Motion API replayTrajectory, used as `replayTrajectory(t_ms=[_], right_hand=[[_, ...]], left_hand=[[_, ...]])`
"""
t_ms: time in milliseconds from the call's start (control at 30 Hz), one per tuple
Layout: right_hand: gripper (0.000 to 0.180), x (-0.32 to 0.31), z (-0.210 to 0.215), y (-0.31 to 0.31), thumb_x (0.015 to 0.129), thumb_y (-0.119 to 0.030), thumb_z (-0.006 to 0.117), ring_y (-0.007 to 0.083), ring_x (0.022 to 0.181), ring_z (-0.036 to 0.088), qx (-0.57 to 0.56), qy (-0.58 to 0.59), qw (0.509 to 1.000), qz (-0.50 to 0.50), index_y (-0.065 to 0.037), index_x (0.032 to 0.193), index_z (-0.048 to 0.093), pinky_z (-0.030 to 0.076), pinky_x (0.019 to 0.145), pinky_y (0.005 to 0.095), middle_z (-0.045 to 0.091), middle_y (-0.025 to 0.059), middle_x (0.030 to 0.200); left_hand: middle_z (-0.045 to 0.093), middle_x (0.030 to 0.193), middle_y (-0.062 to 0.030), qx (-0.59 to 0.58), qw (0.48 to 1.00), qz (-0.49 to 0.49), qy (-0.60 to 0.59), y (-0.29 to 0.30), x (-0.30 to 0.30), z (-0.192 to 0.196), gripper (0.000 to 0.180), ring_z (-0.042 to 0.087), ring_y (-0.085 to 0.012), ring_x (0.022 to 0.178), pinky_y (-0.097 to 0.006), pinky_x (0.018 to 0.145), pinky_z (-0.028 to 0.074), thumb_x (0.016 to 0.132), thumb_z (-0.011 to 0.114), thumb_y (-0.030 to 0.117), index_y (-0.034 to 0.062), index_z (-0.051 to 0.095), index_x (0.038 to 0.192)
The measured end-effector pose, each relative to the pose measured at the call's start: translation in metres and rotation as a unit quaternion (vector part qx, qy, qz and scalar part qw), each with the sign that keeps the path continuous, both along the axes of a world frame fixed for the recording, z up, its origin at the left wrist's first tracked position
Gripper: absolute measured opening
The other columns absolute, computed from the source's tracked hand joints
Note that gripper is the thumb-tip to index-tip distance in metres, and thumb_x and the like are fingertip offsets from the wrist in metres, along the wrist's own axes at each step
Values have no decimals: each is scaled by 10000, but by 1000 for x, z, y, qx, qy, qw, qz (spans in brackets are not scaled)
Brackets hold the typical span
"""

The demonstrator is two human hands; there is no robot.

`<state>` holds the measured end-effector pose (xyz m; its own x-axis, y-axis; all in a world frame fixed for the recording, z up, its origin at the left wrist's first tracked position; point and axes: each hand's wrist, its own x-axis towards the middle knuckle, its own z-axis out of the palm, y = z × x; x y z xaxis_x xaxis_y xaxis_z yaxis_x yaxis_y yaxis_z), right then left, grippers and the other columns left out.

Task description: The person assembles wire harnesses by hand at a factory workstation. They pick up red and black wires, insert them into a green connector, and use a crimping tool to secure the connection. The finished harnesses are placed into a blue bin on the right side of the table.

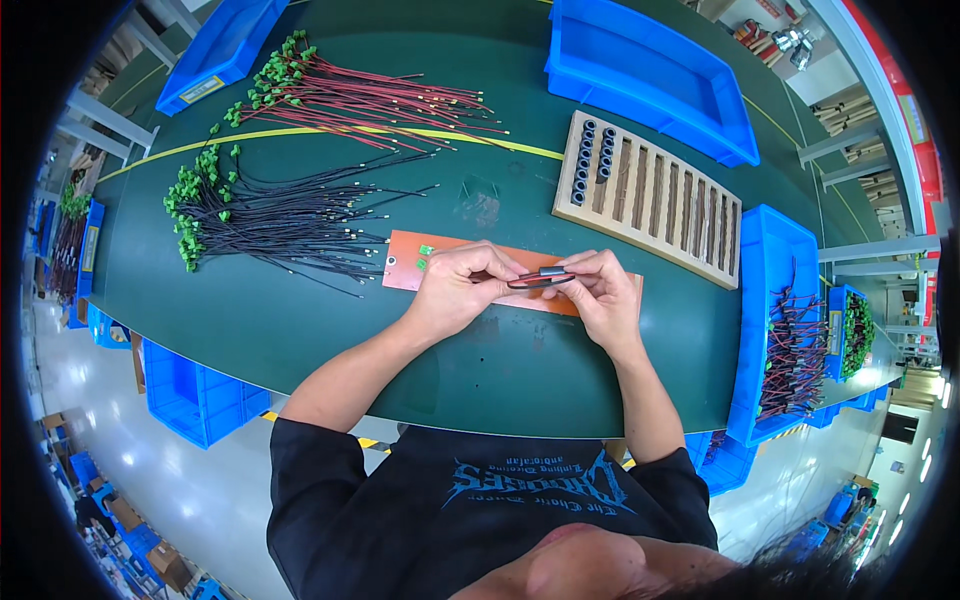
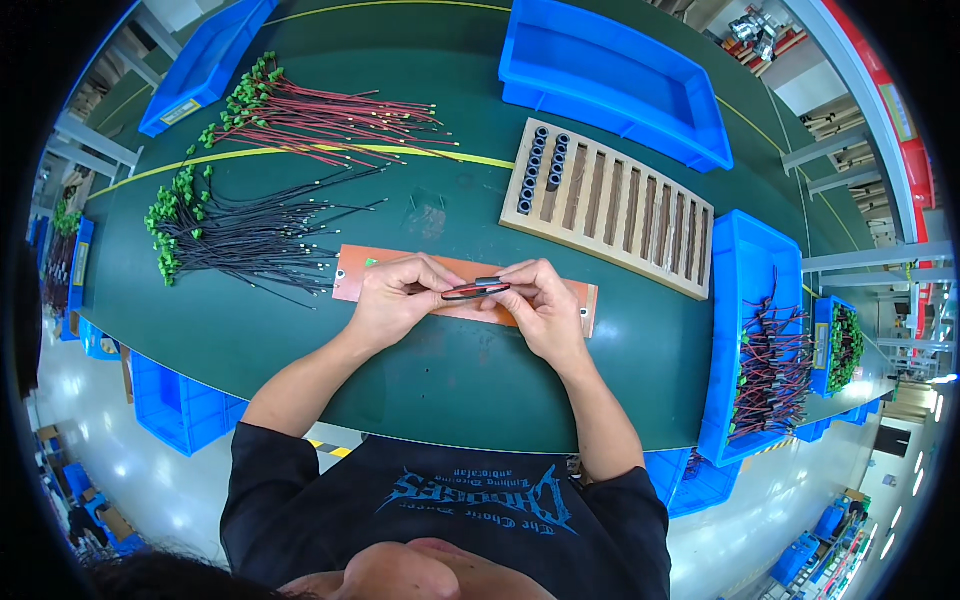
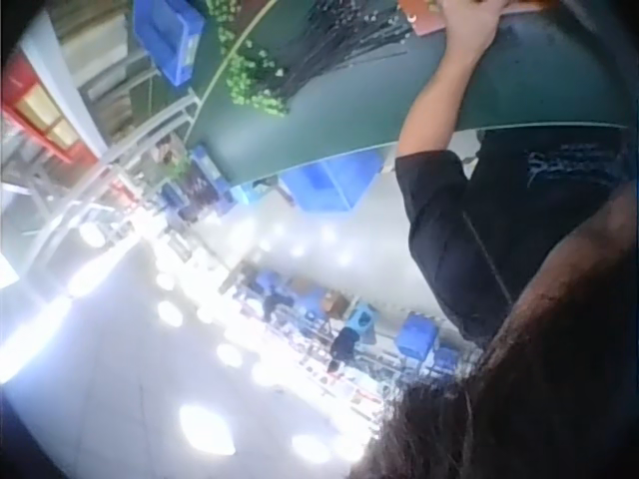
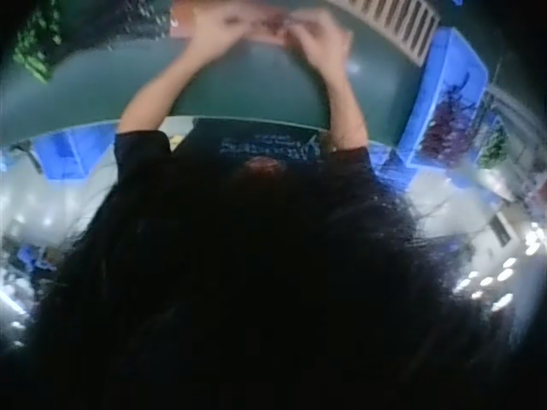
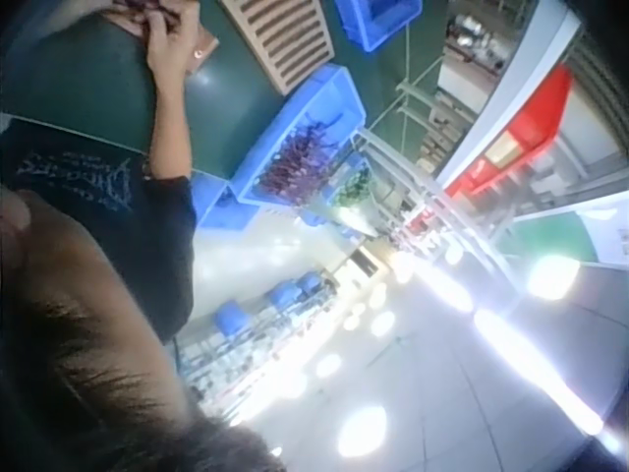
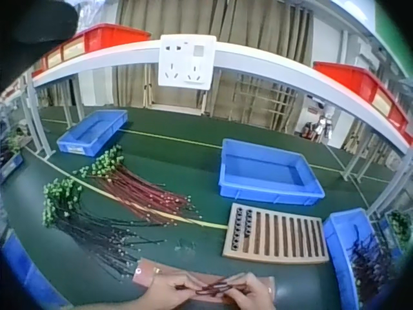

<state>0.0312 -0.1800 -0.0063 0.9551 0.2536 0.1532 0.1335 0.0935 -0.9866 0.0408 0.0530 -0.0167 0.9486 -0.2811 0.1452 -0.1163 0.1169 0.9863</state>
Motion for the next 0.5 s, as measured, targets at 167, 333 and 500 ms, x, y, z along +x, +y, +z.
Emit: replayTrajectory(t_ms=[167,333,500], right_hand=[[136,3,0,-1,962,111,607,233,879,725,-8,-25,999,19,52,1063,538,616,764,319,631,180,1069],[132,3,-2,-1,968,111,597,217,846,715,17,-22,999,26,40,1059,535,607,747,317,633,175,1040],[139,3,3,3,977,97,600,213,841,706,18,-10,999,28,30,1057,508,601,749,317,636,175,1025]], left_hand=[[709,984,-156,41,997,0,-59,2,2,6,147,705,-205,912,-325,818,599,831,683,-168,-24,697,806],[684,930,-111,-69,997,0,19,-3,1,7,171,696,-214,898,-327,791,586,801,742,-163,-6,673,801],[677,913,-108,-95,995,-8,-15,-3,1,0,190,695,-211,897,-325,793,583,798,752,-159,-1,648,784]])
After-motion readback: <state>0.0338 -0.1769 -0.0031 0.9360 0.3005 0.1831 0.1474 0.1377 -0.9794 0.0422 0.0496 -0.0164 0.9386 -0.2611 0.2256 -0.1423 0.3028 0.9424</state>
